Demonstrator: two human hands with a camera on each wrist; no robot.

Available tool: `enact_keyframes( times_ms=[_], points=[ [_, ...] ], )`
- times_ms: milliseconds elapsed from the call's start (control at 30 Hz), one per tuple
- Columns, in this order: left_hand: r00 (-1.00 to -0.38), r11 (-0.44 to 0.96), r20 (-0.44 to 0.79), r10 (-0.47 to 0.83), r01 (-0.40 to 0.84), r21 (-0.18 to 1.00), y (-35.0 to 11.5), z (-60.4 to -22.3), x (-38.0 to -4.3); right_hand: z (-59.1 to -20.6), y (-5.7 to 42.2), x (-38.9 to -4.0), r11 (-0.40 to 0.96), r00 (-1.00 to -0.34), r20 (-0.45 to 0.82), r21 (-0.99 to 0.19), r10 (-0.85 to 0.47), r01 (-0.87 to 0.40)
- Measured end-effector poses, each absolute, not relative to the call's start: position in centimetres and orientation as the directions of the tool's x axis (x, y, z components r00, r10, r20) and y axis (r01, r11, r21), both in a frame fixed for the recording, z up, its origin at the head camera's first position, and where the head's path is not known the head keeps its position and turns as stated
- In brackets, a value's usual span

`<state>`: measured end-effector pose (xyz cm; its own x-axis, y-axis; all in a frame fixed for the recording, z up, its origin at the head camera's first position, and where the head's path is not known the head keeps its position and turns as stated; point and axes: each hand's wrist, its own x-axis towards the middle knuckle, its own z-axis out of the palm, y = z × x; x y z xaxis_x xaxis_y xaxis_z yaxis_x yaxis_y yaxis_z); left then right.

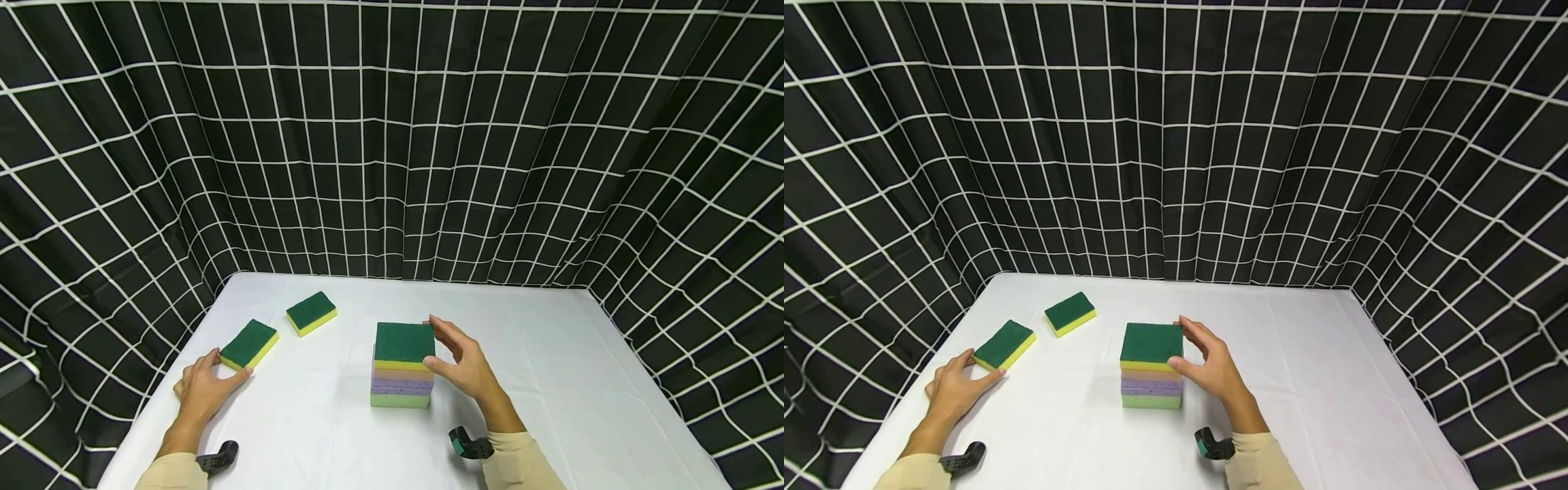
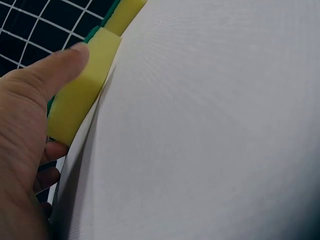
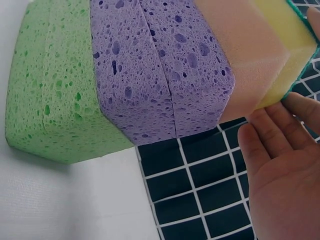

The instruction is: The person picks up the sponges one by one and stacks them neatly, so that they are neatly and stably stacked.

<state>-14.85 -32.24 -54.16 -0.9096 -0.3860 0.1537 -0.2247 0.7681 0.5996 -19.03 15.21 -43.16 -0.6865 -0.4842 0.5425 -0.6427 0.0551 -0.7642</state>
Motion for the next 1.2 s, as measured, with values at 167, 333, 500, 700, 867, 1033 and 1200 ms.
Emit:
enact_keyframes(
  times_ms=[167,333,500,700,867,1033,1200],
  points=[
    [-0.895,0.761,0.185,-0.406,-0.219,0.611,-32.1,-54.1,-14.8,-43.3,15.2,-19.0,0.057,-0.688,0.540,-0.765,-0.484,-0.641],
    [-0.880,0.685,0.164,-0.446,-0.217,0.696,-32.1,-54.1,-14.6,-43.3,15.2,-19.0,0.065,-0.698,0.531,-0.772,-0.481,-0.632],
    [-0.859,0.584,0.136,-0.493,-0.211,0.784,-32.3,-53.8,-14.2,-43.2,15.2,-19.0,0.060,-0.696,0.532,-0.773,-0.482,-0.632],
    [-0.830,0.464,0.144,-0.539,-0.151,0.873,-32.2,-53.1,-13.8,-43.2,15.2,-19.0,0.053,-0.699,0.531,-0.778,-0.480,-0.627],
    [-0.807,0.441,0.183,-0.562,-0.105,0.892,-32.2,-52.5,-13.5,-44.8,15.5,-19.9,0.044,-0.699,0.533,-0.780,-0.476,-0.624],
    [-0.787,0.457,0.234,-0.571,-0.068,0.887,-32.0,-51.7,-13.6,-43.7,15.3,-19.1,0.039,-0.690,0.545,-0.771,-0.477,-0.636],
    [-0.772,0.483,0.318,-0.551,0.016,0.875,-31.5,-50.0,-14.1,-43.1,15.2,-18.8,0.050,-0.702,0.530,-0.780,-0.476,-0.623]
  ],
)
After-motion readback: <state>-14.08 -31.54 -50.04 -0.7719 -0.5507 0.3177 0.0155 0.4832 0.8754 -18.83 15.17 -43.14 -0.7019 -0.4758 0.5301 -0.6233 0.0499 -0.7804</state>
